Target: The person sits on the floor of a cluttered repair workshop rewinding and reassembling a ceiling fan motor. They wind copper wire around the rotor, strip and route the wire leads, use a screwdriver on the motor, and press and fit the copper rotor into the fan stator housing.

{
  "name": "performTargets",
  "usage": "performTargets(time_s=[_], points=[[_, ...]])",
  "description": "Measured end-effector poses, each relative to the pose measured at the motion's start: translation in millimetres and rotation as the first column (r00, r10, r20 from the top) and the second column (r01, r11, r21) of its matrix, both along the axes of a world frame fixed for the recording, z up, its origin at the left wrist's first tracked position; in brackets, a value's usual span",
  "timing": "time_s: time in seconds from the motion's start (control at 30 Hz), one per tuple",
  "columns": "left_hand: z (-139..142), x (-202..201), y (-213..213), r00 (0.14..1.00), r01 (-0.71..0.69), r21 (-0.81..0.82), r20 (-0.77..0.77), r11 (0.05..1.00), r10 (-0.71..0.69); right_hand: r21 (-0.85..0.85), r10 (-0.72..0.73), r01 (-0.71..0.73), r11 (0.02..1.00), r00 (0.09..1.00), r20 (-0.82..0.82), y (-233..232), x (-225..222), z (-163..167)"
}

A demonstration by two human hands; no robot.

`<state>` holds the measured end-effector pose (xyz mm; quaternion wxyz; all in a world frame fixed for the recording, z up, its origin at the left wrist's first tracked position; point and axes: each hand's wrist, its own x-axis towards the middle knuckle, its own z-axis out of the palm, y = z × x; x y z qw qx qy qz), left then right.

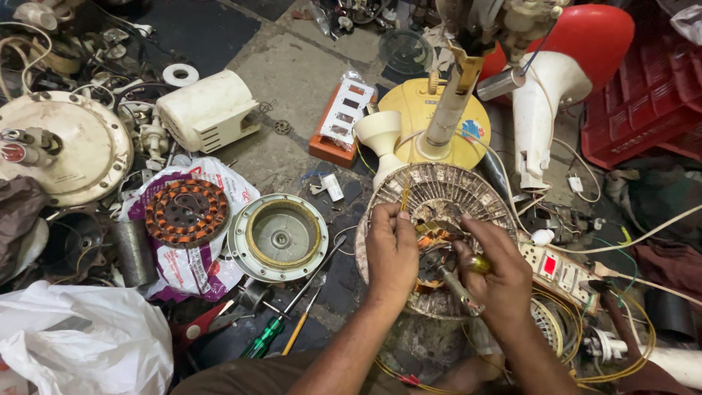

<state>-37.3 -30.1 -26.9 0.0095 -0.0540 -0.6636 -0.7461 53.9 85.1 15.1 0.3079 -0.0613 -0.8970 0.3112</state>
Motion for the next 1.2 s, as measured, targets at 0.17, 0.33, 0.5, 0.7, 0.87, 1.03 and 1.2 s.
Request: performTargets(time_s=[0.17, 0.33, 0.5, 0.7, 0.87, 1.03, 1.2], points=[[-5, -1, 2, 0.999, 0.005, -0.010, 0.046, 1.000, -0.004, 0.197, 0.041, -0.037, 0.980, 0.999, -0.016, 6, 4, -6], [-8, 0, 3, 0.999, -0.003, 0.082, 0.050, 0.997, -0.001, 0.115, 0.052, -0.046, 0.992, 0.997, -0.049, 6, -1, -14], [-6, 0, 3, 0.997, -0.033, 0.057, 0.072, 0.998, 0.029, -0.348, -0.268, 0.282, 0.894, 0.959, 0.089, -4, 17, -3], [0, 6, 4, 0.988, -0.045, -0.005, 0.149, 0.999, 0.045, -0.352, -0.041, 0.061, 0.934, 0.997, 0.063, -43, 52, -2], [10, 11, -2, 0.994, -0.105, -0.011, 0.013, 0.994, 0.105, -0.364, -0.189, 0.237, 0.901, 0.968, 0.163, -24, 47, -6], [22, 21, -8, 0.998, -0.047, 0.089, 0.049, 0.995, 0.043, -0.688, -0.065, 0.230, 0.688, 0.964, 0.257, 20, 40, -19], [24, 25, -18, 0.996, -0.008, 0.011, -0.086, 1.000, 0.009, -0.901, 0.076, 0.082, 0.426, 0.989, 0.126, 34, 41, -45]])
